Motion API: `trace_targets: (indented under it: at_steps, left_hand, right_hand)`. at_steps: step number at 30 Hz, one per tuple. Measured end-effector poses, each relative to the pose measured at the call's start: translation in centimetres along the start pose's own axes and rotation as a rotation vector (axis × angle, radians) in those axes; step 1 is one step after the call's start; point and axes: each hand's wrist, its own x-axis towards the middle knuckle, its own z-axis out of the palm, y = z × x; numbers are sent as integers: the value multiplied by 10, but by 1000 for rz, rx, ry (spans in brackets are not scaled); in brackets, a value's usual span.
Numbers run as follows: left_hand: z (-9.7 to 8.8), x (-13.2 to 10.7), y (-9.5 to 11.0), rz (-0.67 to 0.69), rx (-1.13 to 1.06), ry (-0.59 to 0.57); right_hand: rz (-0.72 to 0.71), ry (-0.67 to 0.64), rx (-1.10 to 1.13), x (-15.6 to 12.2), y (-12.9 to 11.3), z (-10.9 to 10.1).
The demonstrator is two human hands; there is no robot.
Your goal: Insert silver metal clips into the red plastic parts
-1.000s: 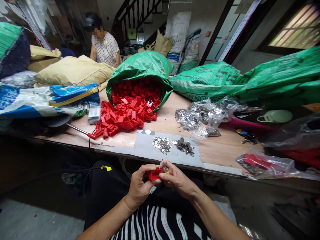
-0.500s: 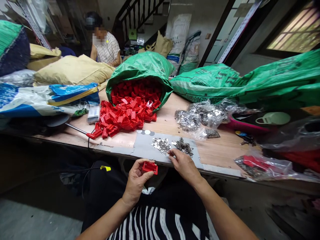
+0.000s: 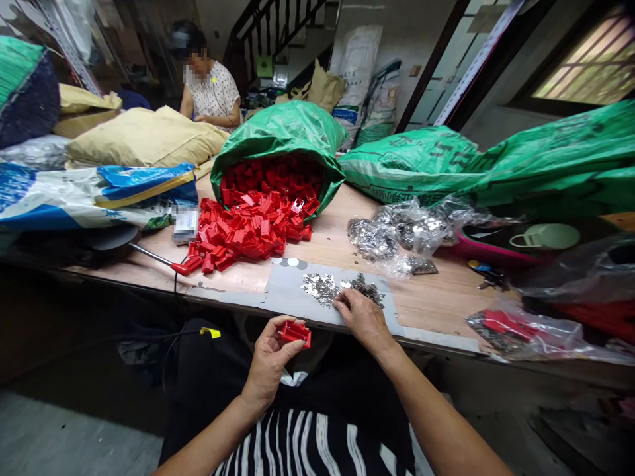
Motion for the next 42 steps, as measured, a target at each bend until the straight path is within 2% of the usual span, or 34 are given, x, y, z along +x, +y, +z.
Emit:
trace_targets:
  at_steps: [11,17,21,25,32,37,42]
  left_hand:
    - [-2,-1,0,-17,-29,25]
    - [-2,0,-1,-18,-36,28]
    - [-2,-1,0,-26,-38,29]
    - [-3,-1,2,-1,-21,43]
    - [-7,0,5,59,11,43]
    - [-5,-2,11,132,129,69]
    - [-2,-4,11,278,316,100]
  right_hand:
    - [21,14,14,1,2,1]
    - [-78,2,91,-1,-1,0]
    - [-82,-31,50,0,-4,1]
    - [-85,-42,53,2,-5,2]
    - [-113,13,142,-1,-1,7]
    - [-78,54,393,-8,-11,6]
    - [-10,-118,828,-20,-37,6]
